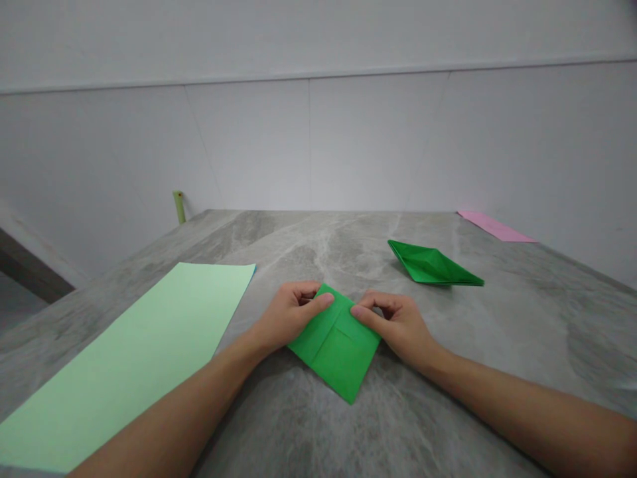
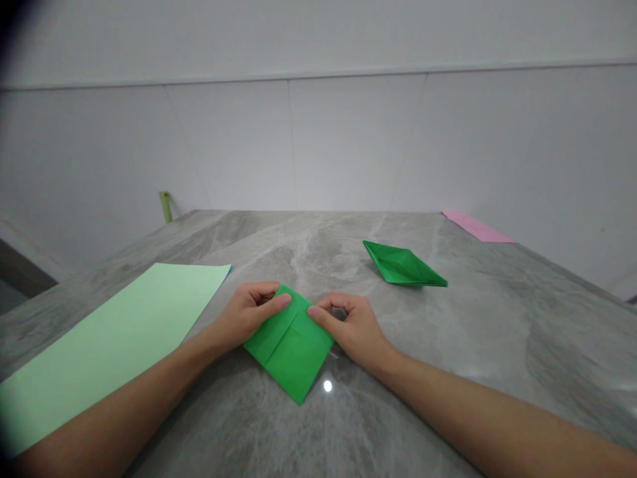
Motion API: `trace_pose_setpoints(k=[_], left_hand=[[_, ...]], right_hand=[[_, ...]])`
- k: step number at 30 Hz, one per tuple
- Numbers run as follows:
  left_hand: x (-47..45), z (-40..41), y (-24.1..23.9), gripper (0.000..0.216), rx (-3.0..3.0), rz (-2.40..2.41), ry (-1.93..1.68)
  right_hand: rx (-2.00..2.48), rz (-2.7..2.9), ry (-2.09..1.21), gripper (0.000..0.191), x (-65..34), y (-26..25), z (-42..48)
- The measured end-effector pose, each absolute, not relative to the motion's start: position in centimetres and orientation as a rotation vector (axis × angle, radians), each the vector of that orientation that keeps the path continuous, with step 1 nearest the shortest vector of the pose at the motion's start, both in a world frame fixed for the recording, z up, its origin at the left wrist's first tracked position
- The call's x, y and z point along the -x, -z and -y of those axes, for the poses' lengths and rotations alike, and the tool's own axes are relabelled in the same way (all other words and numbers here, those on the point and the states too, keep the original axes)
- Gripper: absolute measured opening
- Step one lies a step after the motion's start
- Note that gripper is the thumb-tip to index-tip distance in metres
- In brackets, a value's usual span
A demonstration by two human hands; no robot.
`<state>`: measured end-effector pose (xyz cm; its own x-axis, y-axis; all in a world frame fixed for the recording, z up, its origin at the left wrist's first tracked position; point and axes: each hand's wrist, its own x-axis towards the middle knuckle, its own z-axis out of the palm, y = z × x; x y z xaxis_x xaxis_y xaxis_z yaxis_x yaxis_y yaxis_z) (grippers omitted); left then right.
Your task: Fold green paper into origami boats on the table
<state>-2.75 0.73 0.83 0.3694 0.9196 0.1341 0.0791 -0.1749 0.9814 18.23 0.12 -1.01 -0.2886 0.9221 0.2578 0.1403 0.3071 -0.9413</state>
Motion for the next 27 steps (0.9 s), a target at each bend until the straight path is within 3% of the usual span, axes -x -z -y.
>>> trace_pose_setpoints(k=[7, 18, 27], left_hand=[[2.96, -0.88, -0.94, 0.04, -1.538, -1.017, -1.144], [3.07, -0.04, -0.6, 0.047, -1.513, -0.879, -0.759], [3.17, -0.16, -0.4, 0.049, -1.512, -0.889, -0.781]], right_hand=[[0.952, 1.542, -1.234, 0.039, -18.09, 1.07, -0.35], [1.099, 1.463, -1.21, 0.051, -17.93, 1.1, -0.31], [1.067, 1.396, -1.265, 0.055, -18.0, 1.47, -0.47]])
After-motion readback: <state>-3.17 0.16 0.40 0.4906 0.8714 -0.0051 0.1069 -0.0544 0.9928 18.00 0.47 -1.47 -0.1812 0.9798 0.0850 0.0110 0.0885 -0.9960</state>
